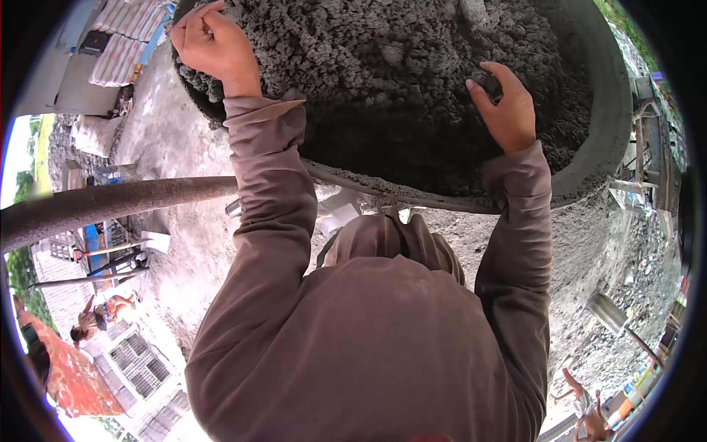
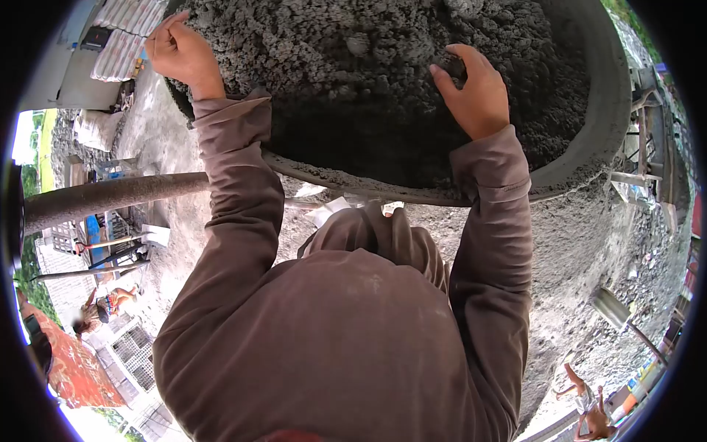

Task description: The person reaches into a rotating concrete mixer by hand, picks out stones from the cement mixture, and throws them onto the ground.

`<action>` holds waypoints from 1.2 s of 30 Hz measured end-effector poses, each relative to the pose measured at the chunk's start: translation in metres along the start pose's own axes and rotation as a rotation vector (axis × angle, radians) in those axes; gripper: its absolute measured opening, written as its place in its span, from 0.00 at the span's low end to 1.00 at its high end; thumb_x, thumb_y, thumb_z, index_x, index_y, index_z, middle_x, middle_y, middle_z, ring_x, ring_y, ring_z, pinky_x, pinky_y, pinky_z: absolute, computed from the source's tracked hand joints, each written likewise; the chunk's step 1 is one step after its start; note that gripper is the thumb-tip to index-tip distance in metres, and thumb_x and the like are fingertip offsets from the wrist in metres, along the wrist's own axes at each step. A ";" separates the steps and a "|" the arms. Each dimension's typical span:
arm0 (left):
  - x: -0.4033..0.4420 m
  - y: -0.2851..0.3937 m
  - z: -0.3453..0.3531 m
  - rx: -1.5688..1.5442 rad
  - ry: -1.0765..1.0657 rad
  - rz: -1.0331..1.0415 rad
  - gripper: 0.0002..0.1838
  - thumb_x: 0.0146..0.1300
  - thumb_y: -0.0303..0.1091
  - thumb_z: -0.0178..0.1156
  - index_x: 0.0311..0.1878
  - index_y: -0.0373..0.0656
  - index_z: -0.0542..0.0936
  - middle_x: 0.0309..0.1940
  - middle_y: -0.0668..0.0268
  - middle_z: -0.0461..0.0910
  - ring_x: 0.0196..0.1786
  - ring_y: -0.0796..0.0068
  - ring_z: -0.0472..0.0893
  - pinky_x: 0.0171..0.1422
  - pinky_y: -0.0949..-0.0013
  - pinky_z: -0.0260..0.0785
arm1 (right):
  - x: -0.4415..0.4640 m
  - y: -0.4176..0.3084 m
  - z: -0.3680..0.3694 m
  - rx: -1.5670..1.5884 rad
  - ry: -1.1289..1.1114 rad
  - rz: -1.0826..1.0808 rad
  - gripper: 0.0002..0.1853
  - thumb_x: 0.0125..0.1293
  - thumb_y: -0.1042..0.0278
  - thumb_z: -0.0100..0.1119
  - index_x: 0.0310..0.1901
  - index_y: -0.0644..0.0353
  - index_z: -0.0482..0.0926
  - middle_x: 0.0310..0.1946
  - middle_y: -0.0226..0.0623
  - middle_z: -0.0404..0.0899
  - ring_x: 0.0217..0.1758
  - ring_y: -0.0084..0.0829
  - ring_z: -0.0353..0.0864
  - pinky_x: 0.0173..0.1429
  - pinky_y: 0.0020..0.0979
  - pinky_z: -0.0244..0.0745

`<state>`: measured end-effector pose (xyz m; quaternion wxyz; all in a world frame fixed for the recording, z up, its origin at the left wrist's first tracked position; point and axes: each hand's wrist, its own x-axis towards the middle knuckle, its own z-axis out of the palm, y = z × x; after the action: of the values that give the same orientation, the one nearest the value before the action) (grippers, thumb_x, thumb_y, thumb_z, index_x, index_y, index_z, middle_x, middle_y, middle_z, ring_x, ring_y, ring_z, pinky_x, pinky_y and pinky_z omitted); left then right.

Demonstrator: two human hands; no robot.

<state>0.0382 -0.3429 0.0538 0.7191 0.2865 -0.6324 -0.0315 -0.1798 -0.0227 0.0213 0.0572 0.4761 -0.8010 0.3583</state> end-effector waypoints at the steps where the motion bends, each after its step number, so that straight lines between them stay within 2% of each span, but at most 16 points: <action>1: 0.005 0.002 -0.005 0.004 0.003 0.000 0.14 0.56 0.27 0.51 0.24 0.42 0.87 0.32 0.64 0.83 0.32 0.71 0.73 0.35 0.66 0.65 | 0.001 -0.004 -0.002 0.016 0.029 0.018 0.19 0.59 0.58 0.68 0.48 0.59 0.80 0.41 0.40 0.83 0.35 0.40 0.82 0.41 0.36 0.77; 3: 0.015 0.005 -0.014 -0.015 0.077 0.082 0.14 0.54 0.26 0.51 0.25 0.40 0.87 0.26 0.66 0.83 0.33 0.72 0.72 0.36 0.68 0.64 | -0.001 -0.008 -0.004 0.031 0.055 0.036 0.19 0.59 0.58 0.69 0.47 0.60 0.80 0.40 0.39 0.83 0.35 0.38 0.81 0.40 0.35 0.76; 5: 0.023 0.017 -0.023 -0.059 0.107 0.024 0.14 0.55 0.26 0.50 0.24 0.38 0.86 0.23 0.67 0.82 0.33 0.73 0.72 0.37 0.68 0.64 | -0.002 -0.007 -0.004 0.081 0.229 -0.064 0.18 0.59 0.59 0.70 0.45 0.60 0.81 0.40 0.38 0.83 0.34 0.36 0.80 0.40 0.34 0.76; 8: 0.029 0.025 -0.030 -0.136 0.171 0.048 0.15 0.54 0.24 0.49 0.21 0.38 0.85 0.24 0.67 0.82 0.33 0.74 0.71 0.37 0.69 0.63 | -0.003 -0.009 -0.009 0.044 0.378 -0.142 0.16 0.57 0.59 0.71 0.44 0.58 0.82 0.39 0.36 0.84 0.34 0.35 0.79 0.40 0.33 0.75; 11: 0.035 0.040 -0.035 -0.168 0.032 0.076 0.09 0.63 0.24 0.53 0.30 0.36 0.82 0.34 0.59 0.81 0.39 0.69 0.79 0.46 0.69 0.69 | -0.005 -0.017 -0.017 -0.007 0.496 -0.206 0.16 0.56 0.61 0.72 0.43 0.56 0.82 0.39 0.34 0.84 0.36 0.34 0.80 0.40 0.33 0.75; 12: 0.032 0.049 -0.035 -0.127 0.026 0.067 0.10 0.63 0.23 0.52 0.30 0.36 0.82 0.35 0.61 0.82 0.44 0.69 0.78 0.52 0.70 0.67 | -0.005 -0.017 -0.018 0.028 0.529 -0.234 0.15 0.56 0.62 0.73 0.43 0.56 0.82 0.40 0.33 0.84 0.38 0.32 0.80 0.41 0.32 0.75; 17: 0.041 0.075 -0.037 -0.240 0.027 0.055 0.10 0.63 0.23 0.52 0.30 0.36 0.82 0.35 0.62 0.81 0.43 0.71 0.78 0.51 0.71 0.67 | -0.006 -0.012 -0.032 0.018 0.621 -0.234 0.15 0.57 0.64 0.72 0.43 0.58 0.82 0.40 0.34 0.85 0.38 0.30 0.80 0.42 0.30 0.73; 19: 0.042 0.081 -0.039 -0.220 0.013 0.090 0.10 0.64 0.23 0.52 0.30 0.36 0.82 0.35 0.63 0.80 0.43 0.72 0.77 0.50 0.72 0.67 | -0.007 -0.007 -0.035 0.188 0.696 -0.141 0.14 0.58 0.64 0.71 0.43 0.60 0.82 0.40 0.34 0.84 0.37 0.28 0.80 0.43 0.29 0.73; 21: 0.040 0.083 -0.038 -0.280 -0.098 -0.053 0.11 0.65 0.23 0.52 0.30 0.36 0.82 0.36 0.64 0.79 0.42 0.74 0.77 0.50 0.73 0.66 | -0.007 -0.005 -0.040 0.160 0.714 -0.170 0.14 0.59 0.64 0.70 0.43 0.61 0.81 0.41 0.35 0.84 0.38 0.26 0.80 0.44 0.29 0.73; 23: 0.039 0.084 -0.033 -0.296 -0.115 -0.013 0.11 0.66 0.23 0.52 0.30 0.36 0.82 0.36 0.64 0.79 0.42 0.74 0.76 0.50 0.72 0.66 | -0.008 -0.005 -0.044 0.085 0.702 -0.111 0.14 0.60 0.64 0.70 0.44 0.62 0.81 0.40 0.36 0.84 0.38 0.27 0.81 0.46 0.29 0.74; 27: 0.036 0.089 -0.027 -0.247 -0.214 0.045 0.10 0.66 0.23 0.52 0.31 0.35 0.82 0.37 0.63 0.79 0.42 0.73 0.77 0.49 0.71 0.66 | -0.006 -0.015 -0.048 -0.005 0.681 -0.245 0.14 0.59 0.68 0.69 0.43 0.64 0.79 0.40 0.40 0.84 0.41 0.33 0.82 0.48 0.32 0.75; 28: 0.034 0.090 -0.024 -0.243 -0.213 0.045 0.10 0.66 0.23 0.52 0.31 0.35 0.82 0.37 0.63 0.79 0.42 0.73 0.77 0.49 0.71 0.66 | -0.007 -0.016 -0.048 0.013 0.691 -0.212 0.13 0.59 0.69 0.69 0.42 0.64 0.78 0.40 0.41 0.84 0.40 0.35 0.83 0.48 0.32 0.75; 31: 0.028 0.099 -0.011 -0.242 -0.340 0.019 0.11 0.66 0.24 0.51 0.31 0.36 0.82 0.38 0.59 0.80 0.41 0.69 0.79 0.47 0.69 0.68 | -0.007 -0.020 -0.051 0.032 0.676 -0.217 0.14 0.58 0.69 0.70 0.42 0.64 0.78 0.40 0.40 0.84 0.38 0.34 0.82 0.45 0.31 0.75; 33: 0.025 0.105 -0.002 -0.169 -0.622 0.020 0.09 0.65 0.24 0.53 0.32 0.38 0.82 0.39 0.55 0.80 0.39 0.63 0.80 0.43 0.67 0.70 | -0.007 -0.017 -0.049 0.048 0.662 -0.203 0.14 0.57 0.69 0.70 0.42 0.64 0.79 0.39 0.39 0.84 0.36 0.32 0.81 0.41 0.30 0.74; 34: 0.021 0.104 0.005 -0.173 -0.629 0.020 0.09 0.65 0.24 0.53 0.32 0.38 0.82 0.39 0.55 0.80 0.39 0.63 0.80 0.43 0.67 0.70 | -0.007 -0.019 -0.049 0.034 0.612 -0.213 0.14 0.57 0.69 0.70 0.42 0.63 0.79 0.39 0.39 0.84 0.35 0.31 0.80 0.40 0.30 0.73; 36: 0.010 0.093 0.024 -0.236 -0.834 0.054 0.07 0.62 0.22 0.55 0.33 0.38 0.82 0.40 0.55 0.79 0.37 0.60 0.79 0.41 0.64 0.71 | -0.005 -0.024 -0.048 0.047 0.551 -0.235 0.14 0.56 0.69 0.71 0.42 0.63 0.81 0.37 0.38 0.83 0.35 0.32 0.81 0.39 0.29 0.73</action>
<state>-0.0118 -0.2787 0.1058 0.4303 0.1483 -0.8681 -0.1980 -0.1700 0.0044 0.0673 0.3021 0.4516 -0.6863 0.4835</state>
